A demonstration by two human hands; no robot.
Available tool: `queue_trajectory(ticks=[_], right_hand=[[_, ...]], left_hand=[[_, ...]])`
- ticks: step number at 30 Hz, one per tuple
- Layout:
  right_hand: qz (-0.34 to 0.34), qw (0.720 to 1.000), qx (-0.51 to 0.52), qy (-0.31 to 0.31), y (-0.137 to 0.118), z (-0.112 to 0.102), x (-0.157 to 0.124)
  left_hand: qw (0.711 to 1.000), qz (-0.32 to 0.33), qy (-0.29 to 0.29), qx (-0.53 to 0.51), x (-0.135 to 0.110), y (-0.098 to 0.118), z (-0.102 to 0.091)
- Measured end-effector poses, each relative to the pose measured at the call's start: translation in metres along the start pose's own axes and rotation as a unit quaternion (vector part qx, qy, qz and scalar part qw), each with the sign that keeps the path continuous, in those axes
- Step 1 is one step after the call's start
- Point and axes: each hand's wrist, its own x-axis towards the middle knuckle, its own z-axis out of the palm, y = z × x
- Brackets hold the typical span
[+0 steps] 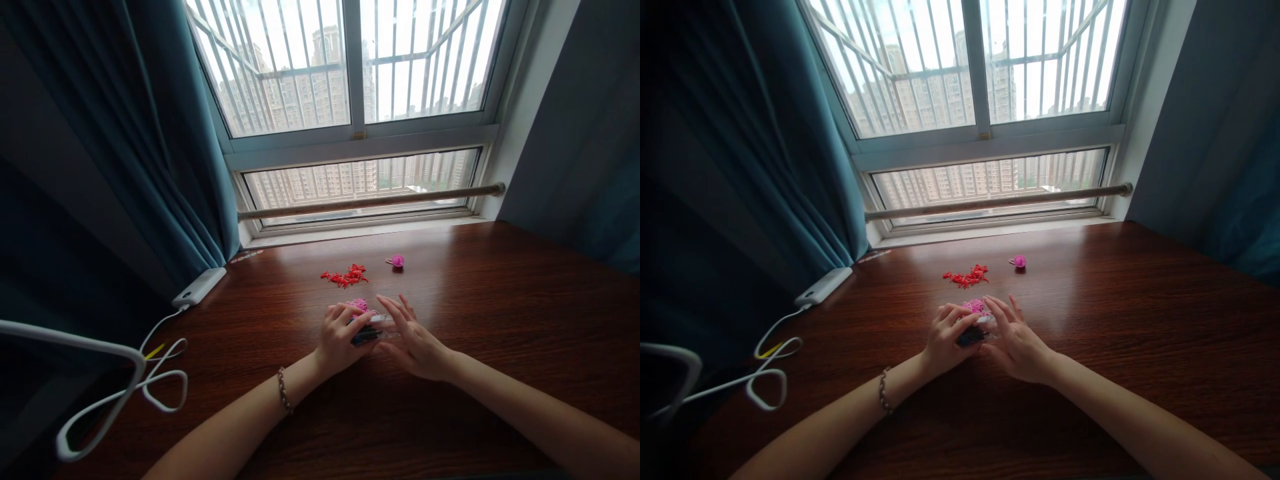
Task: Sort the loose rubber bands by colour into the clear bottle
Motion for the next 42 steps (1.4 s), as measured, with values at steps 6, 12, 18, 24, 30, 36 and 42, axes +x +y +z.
queue_trajectory(ticks=[6,12,18,24,30,36,42], right_hand=[[-0.007,0.994,0.007,0.106,0.005,-0.009,-0.001],[0.060,0.986,0.062,0.142,0.013,-0.013,0.011],[0.163,0.985,-0.016,-0.055,0.019,0.014,0.057],[0.203,0.967,-0.073,-0.132,0.022,0.042,0.085],[0.174,0.980,-0.014,-0.095,0.039,0.054,0.075],[0.156,0.984,0.044,-0.073,0.042,0.062,0.076],[0.163,0.985,0.052,-0.028,0.046,0.069,0.074]], left_hand=[[0.998,-0.056,0.010,-0.010,0.004,-0.012,-0.004],[0.988,-0.138,0.069,0.003,0.009,-0.051,-0.012],[0.983,-0.171,0.056,0.033,-0.002,-0.079,-0.013],[0.984,-0.163,0.047,0.051,-0.010,-0.079,-0.014],[0.991,-0.118,0.007,0.059,-0.008,-0.075,-0.013],[0.992,-0.101,0.000,0.074,-0.009,-0.075,-0.013],[0.990,-0.107,-0.002,0.089,-0.010,-0.076,-0.012]])
